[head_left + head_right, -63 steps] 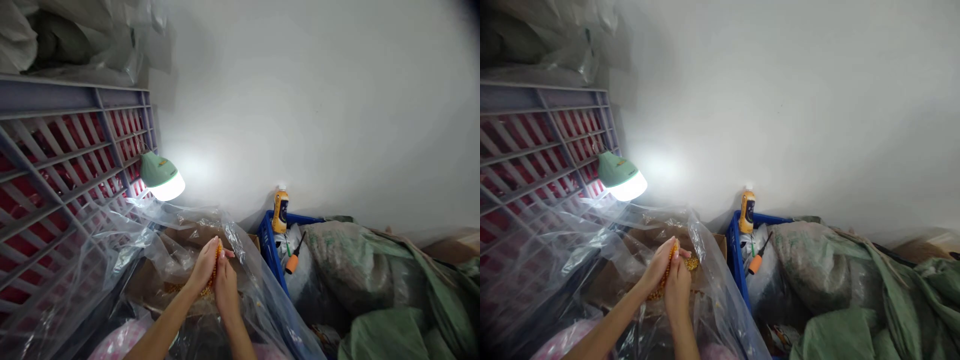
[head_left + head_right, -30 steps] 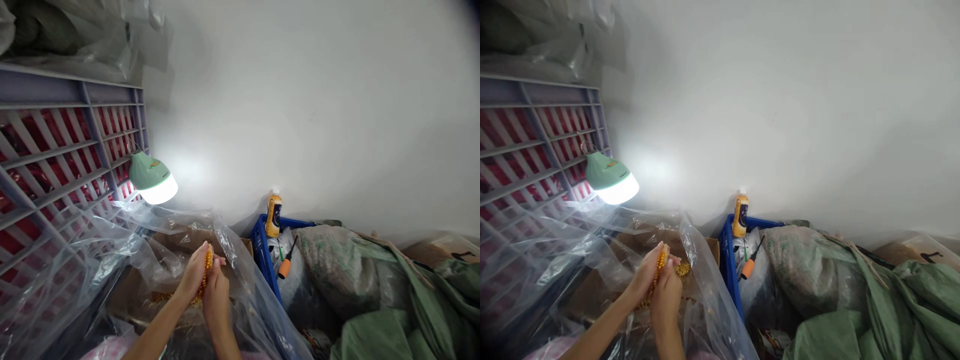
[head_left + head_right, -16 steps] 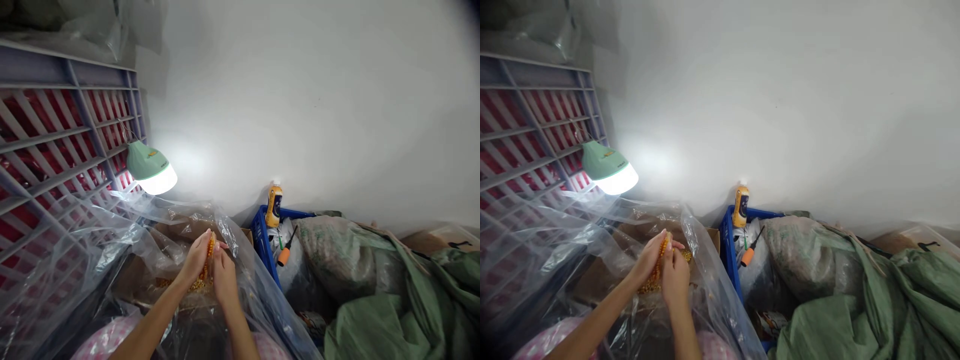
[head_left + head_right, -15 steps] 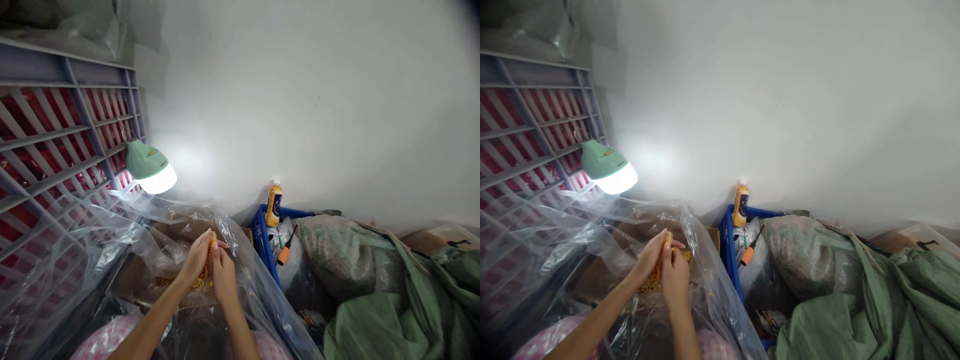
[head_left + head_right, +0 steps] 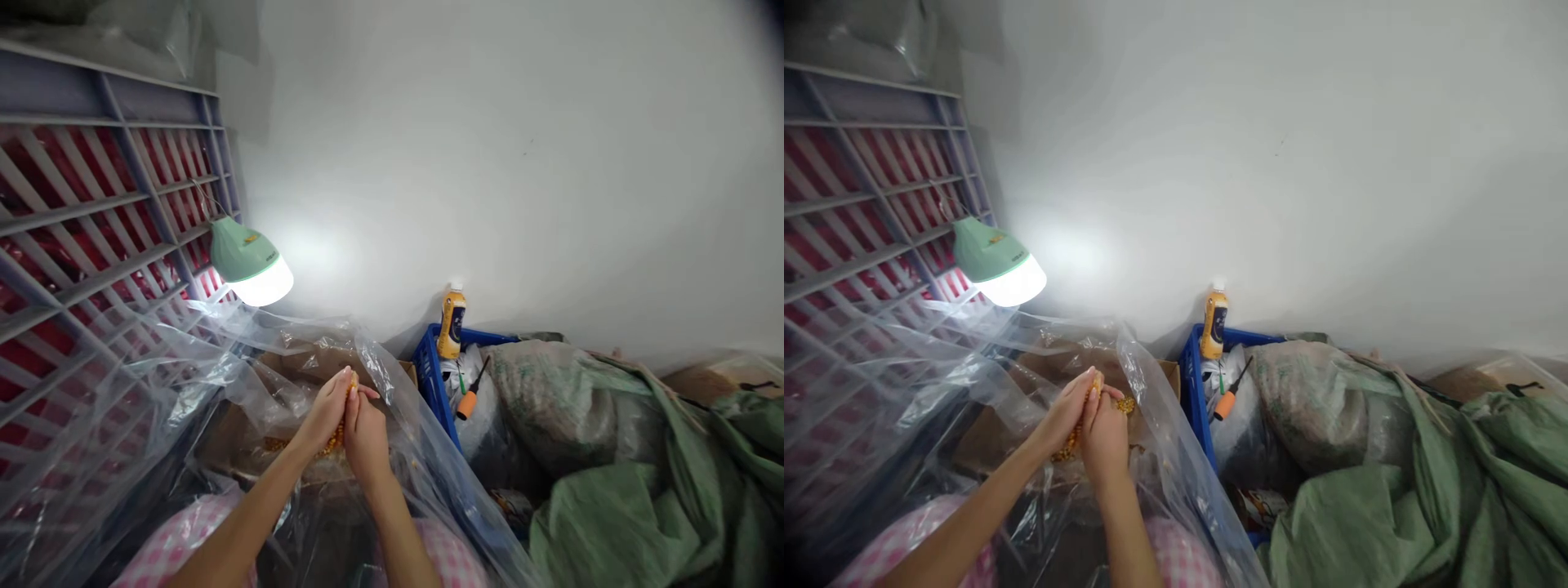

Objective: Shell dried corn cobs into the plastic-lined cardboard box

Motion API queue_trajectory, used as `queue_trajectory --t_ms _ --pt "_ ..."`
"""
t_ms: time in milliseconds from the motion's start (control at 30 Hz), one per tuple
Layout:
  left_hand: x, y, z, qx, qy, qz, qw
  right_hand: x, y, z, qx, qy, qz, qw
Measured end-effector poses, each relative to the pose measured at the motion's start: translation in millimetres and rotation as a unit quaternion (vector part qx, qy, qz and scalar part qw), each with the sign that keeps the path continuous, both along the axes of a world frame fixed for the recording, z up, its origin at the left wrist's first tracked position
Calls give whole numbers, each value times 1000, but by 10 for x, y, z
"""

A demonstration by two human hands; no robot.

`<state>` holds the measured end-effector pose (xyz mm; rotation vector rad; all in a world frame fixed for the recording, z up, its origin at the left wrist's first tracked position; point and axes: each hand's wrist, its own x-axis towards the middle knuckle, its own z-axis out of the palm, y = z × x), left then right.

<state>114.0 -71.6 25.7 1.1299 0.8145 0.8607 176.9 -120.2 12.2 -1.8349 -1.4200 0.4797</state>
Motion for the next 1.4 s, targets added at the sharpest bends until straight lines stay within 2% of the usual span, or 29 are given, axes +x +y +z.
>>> queue_trajectory --t_ms 200,433,533,700,800,900,1033,1233,1400 --pt "-21 -7 -15 27 24 1 999 -36 -11 -42 26 25 -11 999" --pt "-10 18 -94 106 94 30 990 -99 3 -113 36 41 -47 997" --pt "-10 24 -126 95 79 36 992 -114 7 -128 50 72 -64 994" --pt "-12 51 -182 71 46 44 995 -118 3 -108 59 153 -85 983" --pt "-13 87 -193 75 55 43 995 -94 8 -86 37 231 -87 968" --pt "-15 114 -183 98 88 50 990 -58 33 -59 3 298 -85 951" --pt "0 130 -203 138 144 53 978 -53 69 -16 27 359 -63 931" --pt "53 124 -272 130 129 53 982 -89 102 -61 49 342 -84 935" --pt "56 52 -223 144 125 41 981 -102 78 -110 51 306 -112 944"
